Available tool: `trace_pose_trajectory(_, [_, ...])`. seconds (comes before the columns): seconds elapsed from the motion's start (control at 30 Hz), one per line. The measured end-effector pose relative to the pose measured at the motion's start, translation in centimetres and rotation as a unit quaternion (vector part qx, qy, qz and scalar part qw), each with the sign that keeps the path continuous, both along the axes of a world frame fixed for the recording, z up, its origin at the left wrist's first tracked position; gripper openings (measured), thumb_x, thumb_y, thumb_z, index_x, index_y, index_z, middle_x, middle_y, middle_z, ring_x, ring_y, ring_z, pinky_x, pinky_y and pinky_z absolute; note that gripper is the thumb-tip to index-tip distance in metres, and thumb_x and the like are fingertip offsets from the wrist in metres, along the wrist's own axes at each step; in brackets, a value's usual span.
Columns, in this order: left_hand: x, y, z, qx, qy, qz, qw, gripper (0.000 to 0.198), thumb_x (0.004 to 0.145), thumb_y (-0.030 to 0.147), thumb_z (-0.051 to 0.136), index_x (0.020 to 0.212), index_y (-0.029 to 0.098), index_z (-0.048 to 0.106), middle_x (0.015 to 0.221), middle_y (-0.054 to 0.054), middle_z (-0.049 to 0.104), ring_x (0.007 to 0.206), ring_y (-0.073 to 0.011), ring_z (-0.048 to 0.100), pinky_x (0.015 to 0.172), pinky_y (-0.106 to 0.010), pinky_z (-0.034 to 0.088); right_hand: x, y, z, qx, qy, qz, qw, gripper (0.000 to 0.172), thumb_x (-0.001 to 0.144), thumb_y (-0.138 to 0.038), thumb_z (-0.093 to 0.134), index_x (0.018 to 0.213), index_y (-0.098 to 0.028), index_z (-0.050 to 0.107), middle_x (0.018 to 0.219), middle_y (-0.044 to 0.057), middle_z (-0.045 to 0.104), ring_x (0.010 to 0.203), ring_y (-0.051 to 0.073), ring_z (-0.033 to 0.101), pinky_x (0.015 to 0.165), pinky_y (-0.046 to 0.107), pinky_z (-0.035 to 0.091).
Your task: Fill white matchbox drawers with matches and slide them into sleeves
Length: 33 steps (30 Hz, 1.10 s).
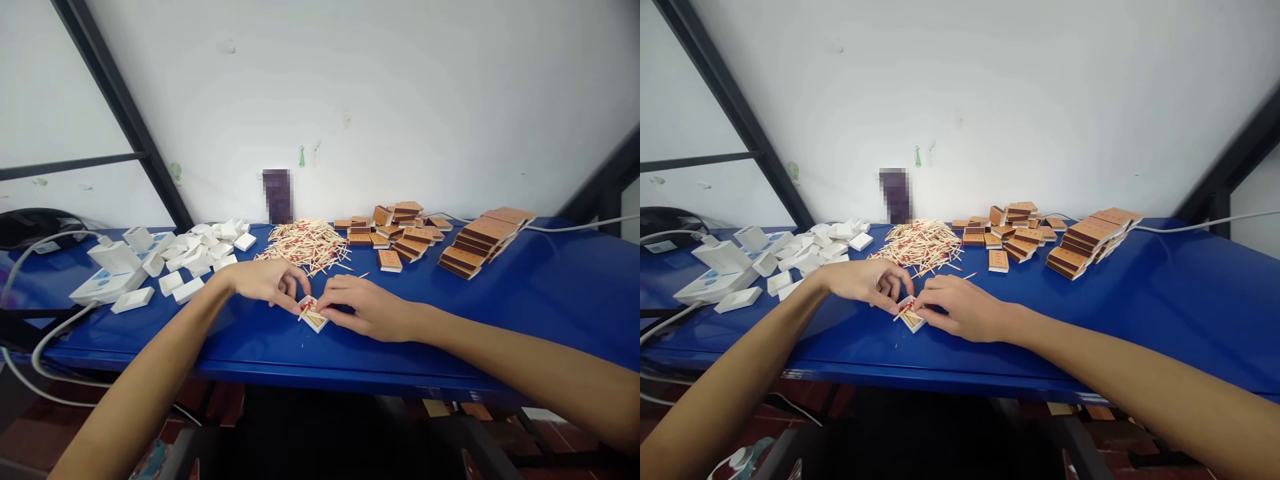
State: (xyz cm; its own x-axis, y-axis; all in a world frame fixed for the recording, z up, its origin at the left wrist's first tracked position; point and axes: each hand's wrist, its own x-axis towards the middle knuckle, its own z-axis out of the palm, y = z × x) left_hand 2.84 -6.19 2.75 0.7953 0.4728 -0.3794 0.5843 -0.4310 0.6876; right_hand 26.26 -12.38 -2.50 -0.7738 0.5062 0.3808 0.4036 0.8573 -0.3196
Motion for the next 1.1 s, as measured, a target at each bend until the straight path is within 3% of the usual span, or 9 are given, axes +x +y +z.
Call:
trace_pose_trajectory(0.2, [0.7, -0.3, -0.5, 0.05, -0.015, -0.013, 0.999, 0.043, 0.074, 0.044, 0.075, 0.104, 0.015, 0.062, 0.066, 0.003, 0.062, 0.053, -0.0081, 0.053, 0.052, -0.019, 0.037, -0.1, -0.1, 0.2, -0.017, 0.009, -0.006, 1.0, 0.023, 0.098, -0.025, 0.048, 0.099, -0.018, 0.07, 0.089, 0.006, 0.064, 0.082, 0.017, 0.058, 0.075, 0.031, 0.044])
trace_pose_trajectory(0.4, [1.6, -0.7, -1.0, 0.105, -0.034, -0.03, 0.993, 0.036, 0.077, 0.05, 0.072, 0.084, 0.015, 0.063, 0.065, 0.001, 0.061, 0.057, -0.0097, 0.054, 0.053, -0.021, 0.037, 0.0, -0.4, 0.7, -0.046, 0.002, -0.004, 0.999, 0.023, 0.099, -0.027, 0.048, 0.105, -0.02, 0.069, 0.095, 0.006, 0.063, 0.087, 0.017, 0.058, 0.078, 0.031, 0.044])
trace_pose_trajectory(0.5, [1.8, -0.9, -1.1, 0.114, -0.034, -0.024, 0.993, 0.035, 0.08, 0.049, 0.07, 0.081, 0.014, 0.063, 0.065, 0.0, 0.063, 0.057, -0.0102, 0.054, 0.053, -0.021, 0.038, 0.2, -0.5, 0.9, -0.05, 0.009, -0.016, 0.999, 0.021, 0.095, -0.033, 0.055, 0.107, -0.02, 0.065, 0.093, 0.004, 0.064, 0.085, 0.017, 0.058, 0.078, 0.031, 0.044])
trace_pose_trajectory(0.63, [2.0, -1.2, -0.9, 0.125, -0.034, -0.02, 0.991, 0.032, 0.083, 0.046, 0.066, 0.082, 0.013, 0.064, 0.064, 0.0, 0.062, 0.056, -0.0098, 0.052, 0.051, -0.021, 0.037, 0.2, -0.6, 0.8, -0.048, 0.012, -0.039, 0.998, 0.032, 0.083, -0.035, 0.069, 0.108, -0.02, 0.059, 0.096, 0.004, 0.066, 0.085, 0.018, 0.059, 0.077, 0.032, 0.045])
trace_pose_trajectory(0.8, [2.0, -0.9, -1.3, 0.165, -0.059, -0.025, 0.984, 0.024, 0.088, 0.037, 0.057, 0.084, 0.013, 0.063, 0.066, 0.002, 0.057, 0.057, -0.0092, 0.047, 0.053, -0.021, 0.035, 0.5, -0.2, 0.4, -0.026, 0.008, -0.071, 0.997, 0.029, 0.082, -0.028, 0.066, 0.109, -0.021, 0.056, 0.098, 0.004, 0.065, 0.086, 0.019, 0.059, 0.077, 0.033, 0.045])
trace_pose_trajectory(0.93, [2.1, -0.4, -1.9, 0.283, -0.097, -0.001, 0.954, 0.022, 0.09, 0.026, 0.043, 0.082, 0.014, 0.06, 0.067, 0.002, 0.053, 0.059, -0.0097, 0.044, 0.056, -0.023, 0.033, 1.0, 0.0, 0.5, -0.027, -0.012, -0.091, 0.995, 0.031, 0.079, -0.028, 0.066, 0.108, -0.021, 0.055, 0.094, 0.004, 0.063, 0.083, 0.019, 0.057, 0.073, 0.032, 0.045])
trace_pose_trajectory(1.1, [1.9, 0.1, -2.1, 0.426, -0.108, 0.041, 0.897, 0.022, 0.089, 0.022, 0.04, 0.077, 0.016, 0.056, 0.06, 0.003, 0.052, 0.055, -0.0103, 0.043, 0.057, -0.026, 0.03, 1.3, 0.2, 0.7, -0.03, 0.004, -0.074, 0.997, 0.029, 0.078, -0.023, 0.065, 0.105, -0.02, 0.054, 0.087, 0.001, 0.061, 0.075, 0.015, 0.056, 0.071, 0.029, 0.045])
